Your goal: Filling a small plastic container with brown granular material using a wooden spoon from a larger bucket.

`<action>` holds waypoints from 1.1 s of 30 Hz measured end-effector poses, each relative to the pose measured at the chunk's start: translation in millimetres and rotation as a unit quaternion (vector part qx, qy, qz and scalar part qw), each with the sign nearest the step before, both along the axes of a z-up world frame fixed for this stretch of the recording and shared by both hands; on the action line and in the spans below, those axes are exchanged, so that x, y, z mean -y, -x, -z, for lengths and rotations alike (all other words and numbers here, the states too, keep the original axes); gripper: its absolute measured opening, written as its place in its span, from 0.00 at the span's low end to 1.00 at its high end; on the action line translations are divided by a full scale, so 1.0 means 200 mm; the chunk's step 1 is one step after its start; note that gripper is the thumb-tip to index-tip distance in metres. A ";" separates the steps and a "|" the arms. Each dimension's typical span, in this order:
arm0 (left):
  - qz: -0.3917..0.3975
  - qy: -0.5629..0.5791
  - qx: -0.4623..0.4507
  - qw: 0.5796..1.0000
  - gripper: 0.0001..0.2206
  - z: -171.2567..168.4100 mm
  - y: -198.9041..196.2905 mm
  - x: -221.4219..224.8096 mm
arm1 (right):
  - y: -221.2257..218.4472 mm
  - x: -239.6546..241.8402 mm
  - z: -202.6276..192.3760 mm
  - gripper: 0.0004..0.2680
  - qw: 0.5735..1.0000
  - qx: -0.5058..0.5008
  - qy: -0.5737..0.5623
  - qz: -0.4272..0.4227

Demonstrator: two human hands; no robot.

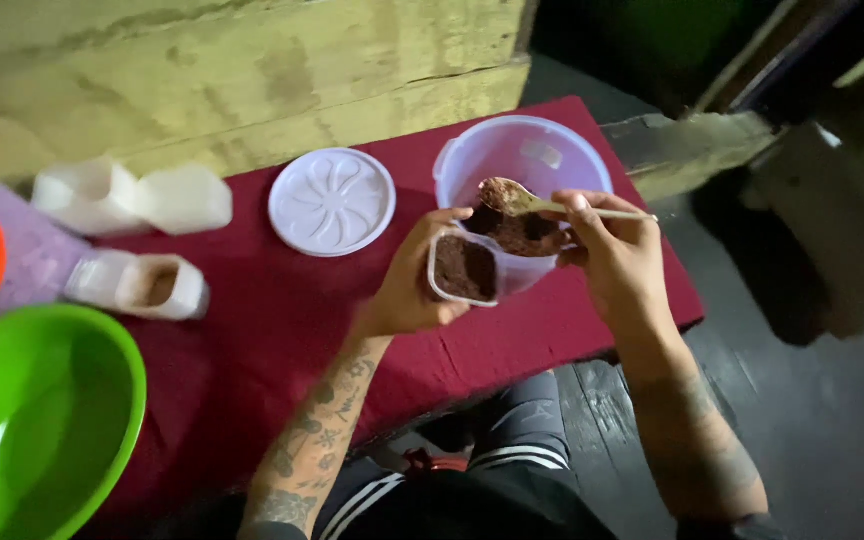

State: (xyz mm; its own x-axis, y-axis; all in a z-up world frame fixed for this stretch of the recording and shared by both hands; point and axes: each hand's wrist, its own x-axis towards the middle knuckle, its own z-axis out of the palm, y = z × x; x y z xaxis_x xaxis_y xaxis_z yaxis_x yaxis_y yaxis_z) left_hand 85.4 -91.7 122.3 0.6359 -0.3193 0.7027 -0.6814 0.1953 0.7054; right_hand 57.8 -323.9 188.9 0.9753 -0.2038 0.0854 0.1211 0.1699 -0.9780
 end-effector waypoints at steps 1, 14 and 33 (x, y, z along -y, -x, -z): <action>-0.013 0.003 -0.001 1.000 0.32 0.01 0.04 -0.03 | 0.02 -0.03 0.01 0.09 1.000 -0.001 0.003 -0.013; -0.298 0.016 -0.134 0.945 0.33 0.46 0.46 -0.54 | 0.28 -0.64 0.47 0.06 0.981 0.056 0.156 -0.102; -0.324 -0.104 -0.234 0.911 0.37 0.51 0.46 -0.60 | 0.26 -0.74 0.94 0.08 0.892 0.313 0.322 -0.051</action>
